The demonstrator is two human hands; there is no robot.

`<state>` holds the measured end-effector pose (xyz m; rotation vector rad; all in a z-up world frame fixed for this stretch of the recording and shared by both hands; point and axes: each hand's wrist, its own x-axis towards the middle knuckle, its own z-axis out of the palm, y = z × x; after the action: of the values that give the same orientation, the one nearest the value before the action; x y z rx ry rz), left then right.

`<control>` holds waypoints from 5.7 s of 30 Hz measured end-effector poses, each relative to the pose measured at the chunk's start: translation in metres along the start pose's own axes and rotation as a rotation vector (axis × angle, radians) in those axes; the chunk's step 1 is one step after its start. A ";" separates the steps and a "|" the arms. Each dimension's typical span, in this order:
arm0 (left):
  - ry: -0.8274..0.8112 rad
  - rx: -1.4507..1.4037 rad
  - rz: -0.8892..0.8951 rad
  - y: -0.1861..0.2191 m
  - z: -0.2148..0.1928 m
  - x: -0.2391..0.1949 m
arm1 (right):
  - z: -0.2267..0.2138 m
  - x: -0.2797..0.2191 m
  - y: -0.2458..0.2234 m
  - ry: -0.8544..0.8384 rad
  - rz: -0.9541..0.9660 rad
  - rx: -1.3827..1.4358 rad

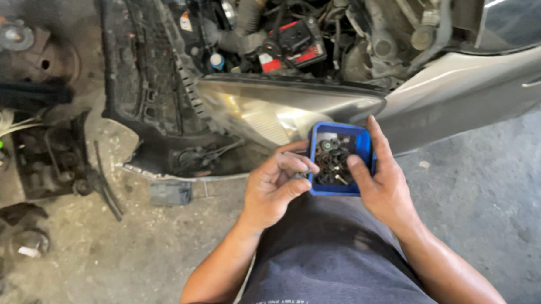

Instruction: The person works under the open hood of a silver car, using a socket wrench to tighten bolts on the engine bay's front frame. They repeatedly reach into a blue parts tray to select fasteners and place them into the bolt holes, then use the wrench to secure them.

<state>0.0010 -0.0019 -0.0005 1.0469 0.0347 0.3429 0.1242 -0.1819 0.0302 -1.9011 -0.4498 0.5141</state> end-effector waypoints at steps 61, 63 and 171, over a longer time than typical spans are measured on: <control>-0.704 1.422 0.348 0.143 -0.021 0.132 | 0.045 0.022 -0.051 0.158 -0.061 0.155; -0.661 1.452 0.279 0.141 -0.013 0.126 | 0.039 0.022 -0.052 0.143 -0.040 0.153; -0.209 0.802 -0.007 0.099 -0.035 0.108 | 0.029 0.084 -0.037 -0.267 0.027 0.246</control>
<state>0.0711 0.1040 0.0811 1.8722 -0.0147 0.2083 0.1754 -0.1015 0.0428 -1.6112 -0.5087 0.8090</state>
